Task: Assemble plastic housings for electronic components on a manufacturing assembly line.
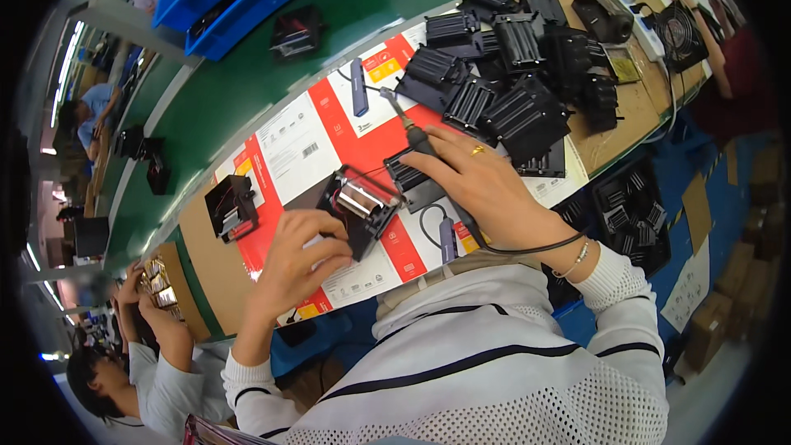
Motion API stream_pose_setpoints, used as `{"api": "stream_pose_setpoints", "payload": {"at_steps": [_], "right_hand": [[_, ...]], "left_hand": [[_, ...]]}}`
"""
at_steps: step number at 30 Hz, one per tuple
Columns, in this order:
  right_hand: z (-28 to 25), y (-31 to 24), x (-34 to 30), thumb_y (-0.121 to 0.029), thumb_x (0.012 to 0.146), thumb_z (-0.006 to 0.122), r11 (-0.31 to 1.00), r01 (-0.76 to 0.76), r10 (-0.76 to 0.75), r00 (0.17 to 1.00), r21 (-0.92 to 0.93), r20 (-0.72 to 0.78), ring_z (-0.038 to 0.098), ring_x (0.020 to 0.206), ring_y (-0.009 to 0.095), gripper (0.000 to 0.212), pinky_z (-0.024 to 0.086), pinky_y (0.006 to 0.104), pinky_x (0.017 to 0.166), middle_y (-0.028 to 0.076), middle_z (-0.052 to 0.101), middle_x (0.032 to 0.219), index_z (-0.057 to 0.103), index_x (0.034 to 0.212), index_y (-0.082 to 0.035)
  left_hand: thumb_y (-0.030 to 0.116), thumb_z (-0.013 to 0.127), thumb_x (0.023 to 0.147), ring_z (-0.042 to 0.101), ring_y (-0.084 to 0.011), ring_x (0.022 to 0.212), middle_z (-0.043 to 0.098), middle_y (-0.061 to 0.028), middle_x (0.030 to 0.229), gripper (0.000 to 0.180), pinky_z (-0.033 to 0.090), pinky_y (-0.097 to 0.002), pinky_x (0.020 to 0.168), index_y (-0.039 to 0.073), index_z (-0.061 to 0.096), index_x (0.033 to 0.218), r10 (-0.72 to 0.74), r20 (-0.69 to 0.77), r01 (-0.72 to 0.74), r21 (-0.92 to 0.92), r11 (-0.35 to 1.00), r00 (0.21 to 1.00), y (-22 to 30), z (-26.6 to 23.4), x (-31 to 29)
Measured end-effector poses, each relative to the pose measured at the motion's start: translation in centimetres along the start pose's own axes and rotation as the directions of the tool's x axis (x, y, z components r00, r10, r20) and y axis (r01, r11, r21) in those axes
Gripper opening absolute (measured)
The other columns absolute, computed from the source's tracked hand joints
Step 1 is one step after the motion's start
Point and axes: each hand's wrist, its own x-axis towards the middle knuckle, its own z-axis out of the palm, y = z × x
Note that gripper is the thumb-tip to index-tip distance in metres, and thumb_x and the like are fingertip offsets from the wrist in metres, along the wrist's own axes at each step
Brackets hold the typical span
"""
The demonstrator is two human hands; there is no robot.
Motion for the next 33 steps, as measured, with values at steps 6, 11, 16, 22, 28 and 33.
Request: {"api": "stream_pose_setpoints", "payload": {"at_steps": [6,11,16,22,28,33], "right_hand": [[1.2,0.4,2.3,0.005,0.077,0.065,0.991,0.131,-0.131,0.991,-0.028,0.015,0.055,0.123,0.031,0.061,0.044,0.042,0.103,0.013,0.061,0.124,0.057,0.135,-0.012],[3.0,0.1,3.4,0.003,0.08,0.069,0.943,0.144,-0.146,0.989,0.299,-0.014,0.057,0.114,0.035,0.056,0.047,0.0436,0.096,0.013,0.06,0.116,0.056,0.133,-0.012],[2.5,0.3,2.7,0.003,0.078,0.071,0.938,0.085,-0.092,0.996,0.337,0.005,0.057,0.11,0.037,0.06,0.048,0.044,0.092,0.014,0.059,0.115,0.055,0.134,-0.012],[2.9,0.8,2.0,0.002,0.079,0.072,0.917,0.097,-0.094,0.995,0.387,-0.027,0.057,0.109,0.037,0.06,0.048,0.0439,0.092,0.015,0.059,0.116,0.053,0.135,-0.01],[3.2,1.1,1.9,0.001,0.08,0.072,0.913,0.131,-0.106,0.991,0.386,-0.085,0.056,0.111,0.037,0.059,0.048,0.0442,0.093,0.015,0.059,0.119,0.053,0.135,-0.008],[2.9,1.4,1.7,0.0,0.08,0.073,0.895,0.13,-0.119,0.991,0.427,-0.053,0.057,0.111,0.037,0.057,0.048,0.0435,0.093,0.015,0.06,0.119,0.053,0.133,-0.007]], "left_hand": [[0.015,0.071,0.092,0.067,-0.0211,0.085,0.069,-0.0059,0.086,0.013,0.053,-0.0325,0.081,0.003,0.07,0.098,-0.222,0.18,0.278,-0.408,0.87,0.958,2.0,-0.6,-0.4],[0.007,0.066,0.095,0.061,-0.0115,0.067,0.067,-0.0069,0.077,0.008,0.051,-0.0272,0.064,-0.001,0.066,0.096,-0.415,0.345,0.537,-0.616,0.576,0.842,2.4,-1.3,4.8],[0.007,0.066,0.097,0.057,-0.0051,0.066,0.068,-0.0042,0.081,0.015,0.047,-0.0219,0.06,-0.002,0.066,0.109,-0.405,0.527,0.659,-0.505,0.558,0.747,2.0,-1.5,6.8],[0.008,0.065,0.097,0.058,-0.0066,0.067,0.07,-0.0039,0.083,0.013,0.048,-0.0223,0.061,-0.001,0.068,0.107,-0.506,0.44,0.669,-0.532,0.519,0.742,1.7,-1.6,6.7],[0.01,0.063,0.095,0.062,-0.0087,0.07,0.071,-0.0031,0.081,0.01,0.05,-0.025,0.064,0.001,0.069,0.095,-0.341,0.732,0.788,-0.43,0.441,0.59,1.0,-2.2,9.7],[0.013,0.067,0.096,0.062,-0.0071,0.075,0.07,-0.0023,0.083,0.011,0.048,-0.0229,0.067,0.002,0.069,0.097,-0.144,0.841,0.782,-0.403,0.476,0.521,1.3,-0.1,10.0]]}}
